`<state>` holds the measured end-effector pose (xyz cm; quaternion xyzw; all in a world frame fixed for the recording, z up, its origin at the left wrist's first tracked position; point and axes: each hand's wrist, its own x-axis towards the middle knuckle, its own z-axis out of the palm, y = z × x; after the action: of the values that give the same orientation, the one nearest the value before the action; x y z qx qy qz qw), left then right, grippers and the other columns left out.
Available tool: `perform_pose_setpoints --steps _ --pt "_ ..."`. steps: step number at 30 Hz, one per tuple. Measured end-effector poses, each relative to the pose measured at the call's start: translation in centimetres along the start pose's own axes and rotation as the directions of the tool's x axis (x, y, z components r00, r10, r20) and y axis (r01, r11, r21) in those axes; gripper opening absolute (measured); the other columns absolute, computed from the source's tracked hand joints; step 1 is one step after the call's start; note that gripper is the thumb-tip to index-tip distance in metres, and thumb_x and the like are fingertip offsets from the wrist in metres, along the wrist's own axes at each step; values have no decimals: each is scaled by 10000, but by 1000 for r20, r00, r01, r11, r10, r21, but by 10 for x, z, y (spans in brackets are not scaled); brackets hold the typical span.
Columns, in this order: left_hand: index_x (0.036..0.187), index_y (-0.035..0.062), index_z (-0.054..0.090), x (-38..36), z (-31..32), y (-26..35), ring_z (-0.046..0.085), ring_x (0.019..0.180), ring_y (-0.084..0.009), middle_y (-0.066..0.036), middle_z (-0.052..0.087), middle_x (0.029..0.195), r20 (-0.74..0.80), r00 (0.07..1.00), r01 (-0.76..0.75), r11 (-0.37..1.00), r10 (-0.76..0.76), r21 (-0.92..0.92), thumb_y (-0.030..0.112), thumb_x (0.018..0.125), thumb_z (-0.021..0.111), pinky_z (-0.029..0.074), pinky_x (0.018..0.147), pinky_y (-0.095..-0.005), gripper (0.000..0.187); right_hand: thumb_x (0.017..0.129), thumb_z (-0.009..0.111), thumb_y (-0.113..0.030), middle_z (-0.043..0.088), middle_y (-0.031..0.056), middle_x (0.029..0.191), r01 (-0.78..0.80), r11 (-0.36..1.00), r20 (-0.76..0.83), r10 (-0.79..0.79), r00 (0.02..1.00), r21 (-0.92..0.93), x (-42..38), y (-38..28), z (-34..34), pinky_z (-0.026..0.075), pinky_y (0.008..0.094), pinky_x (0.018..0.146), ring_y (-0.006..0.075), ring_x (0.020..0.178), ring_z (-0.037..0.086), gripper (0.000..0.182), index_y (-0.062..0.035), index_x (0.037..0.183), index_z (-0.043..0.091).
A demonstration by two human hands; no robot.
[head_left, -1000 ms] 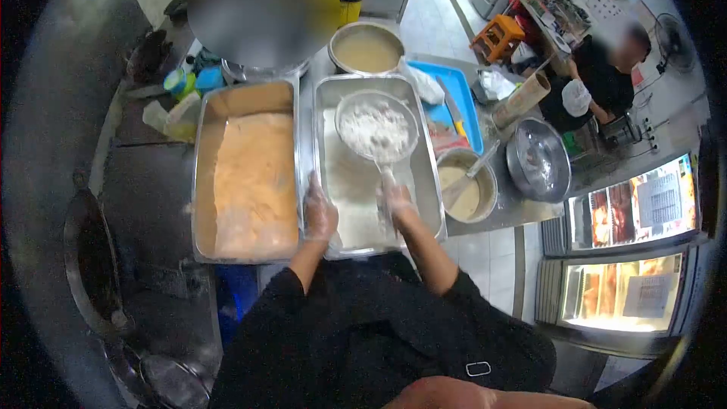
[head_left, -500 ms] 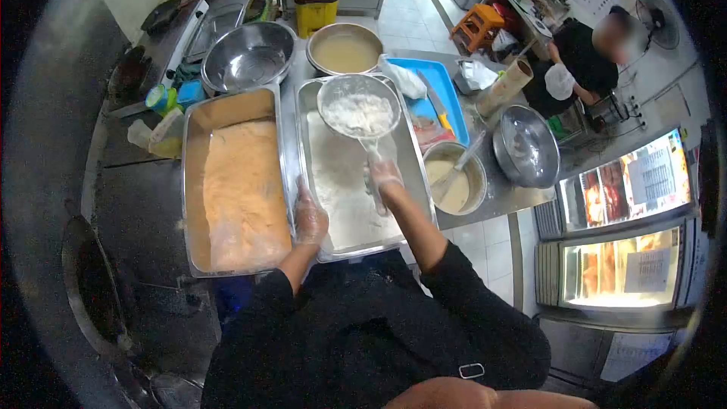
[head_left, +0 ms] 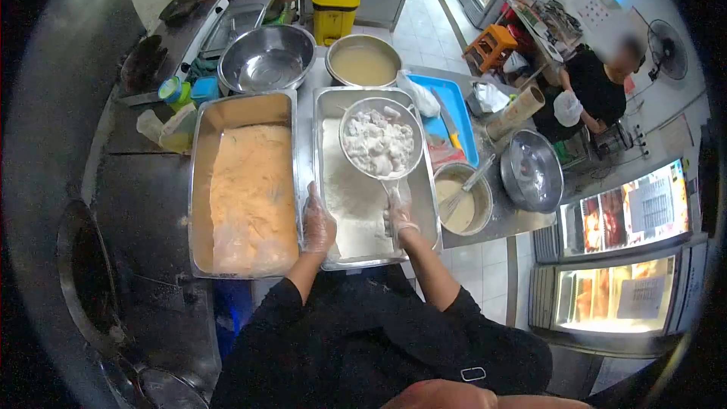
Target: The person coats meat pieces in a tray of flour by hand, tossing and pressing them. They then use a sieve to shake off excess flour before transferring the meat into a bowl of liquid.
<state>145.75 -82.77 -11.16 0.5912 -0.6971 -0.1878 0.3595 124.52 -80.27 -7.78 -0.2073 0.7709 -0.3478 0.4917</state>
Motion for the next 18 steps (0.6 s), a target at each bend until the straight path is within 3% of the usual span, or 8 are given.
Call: perform_pose_setpoints --steps 2,6,10,11,14,15,17,18 --pt "1478 -63 198 -2 -11 9 534 1110 -506 -372 529 1220 231 953 209 977 -196 -33 -83 799 437 430 957 -507 720 953 508 -539 481 -4 579 37 992 112 -51 992 123 14 25 -7 393 327 402 139 449 464 436 -122 831 546" --pt "1479 -50 206 -1 -5 4 541 1109 -496 -371 519 1243 166 974 167 984 -156 -54 -88 801 432 434 960 -502 716 935 468 -616 424 -12 541 -123 981 48 117 992 148 -14 6 -14 333 327 368 128 409 404 493 -154 765 506" --pt "1483 -45 213 8 -9 8 569 1057 -502 -379 538 1221 154 974 177 982 -164 -72 -89 802 433 449 944 -507 718 931 484 -617 403 -16 541 6 980 60 -18 998 201 10 -17 -6 342 327 387 129 411 402 488 -155 775 506" --pt "1483 -48 213 7 -12 10 573 1045 -505 -380 539 1220 165 973 176 981 -160 -87 -89 799 432 451 938 -511 720 934 503 -582 453 -17 559 456 877 32 -465 885 155 70 42 6 324 318 406 126 443 425 474 -148 746 534" --pt "1496 -21 224 -2 -4 2 590 1003 -486 -377 549 1204 138 984 122 990 -111 -75 -69 809 427 467 892 -516 717 957 489 -551 459 -10 614 68 977 49 -79 996 202 5 -4 -5 364 337 441 123 488 428 432 -157 785 521" --pt "1498 -21 217 -4 -6 5 584 1014 -490 -379 544 1208 160 976 152 988 -147 -22 -68 811 425 465 897 -519 719 972 488 -515 487 1 644 69 993 -17 -67 998 96 -17 -13 -9 374 341 449 134 511 445 406 -149 799 525" --pt "1500 -23 204 8 -6 3 574 1030 -497 -385 537 1212 150 977 153 988 -152 5 -69 809 426 459 909 -523 726 970 489 -525 496 12 646 534 807 -61 -564 824 -253 40 17 2 390 349 459 141 522 460 424 -133 817 543" --pt "1500 -25 199 6 -3 -1 571 1035 -500 -388 535 1211 145 980 137 990 -133 -20 -72 806 428 455 916 -524 732 957 494 -554 511 23 654 426 904 40 -427 903 29 42 21 4 402 356 469 148 530 471 462 -113 840 565"
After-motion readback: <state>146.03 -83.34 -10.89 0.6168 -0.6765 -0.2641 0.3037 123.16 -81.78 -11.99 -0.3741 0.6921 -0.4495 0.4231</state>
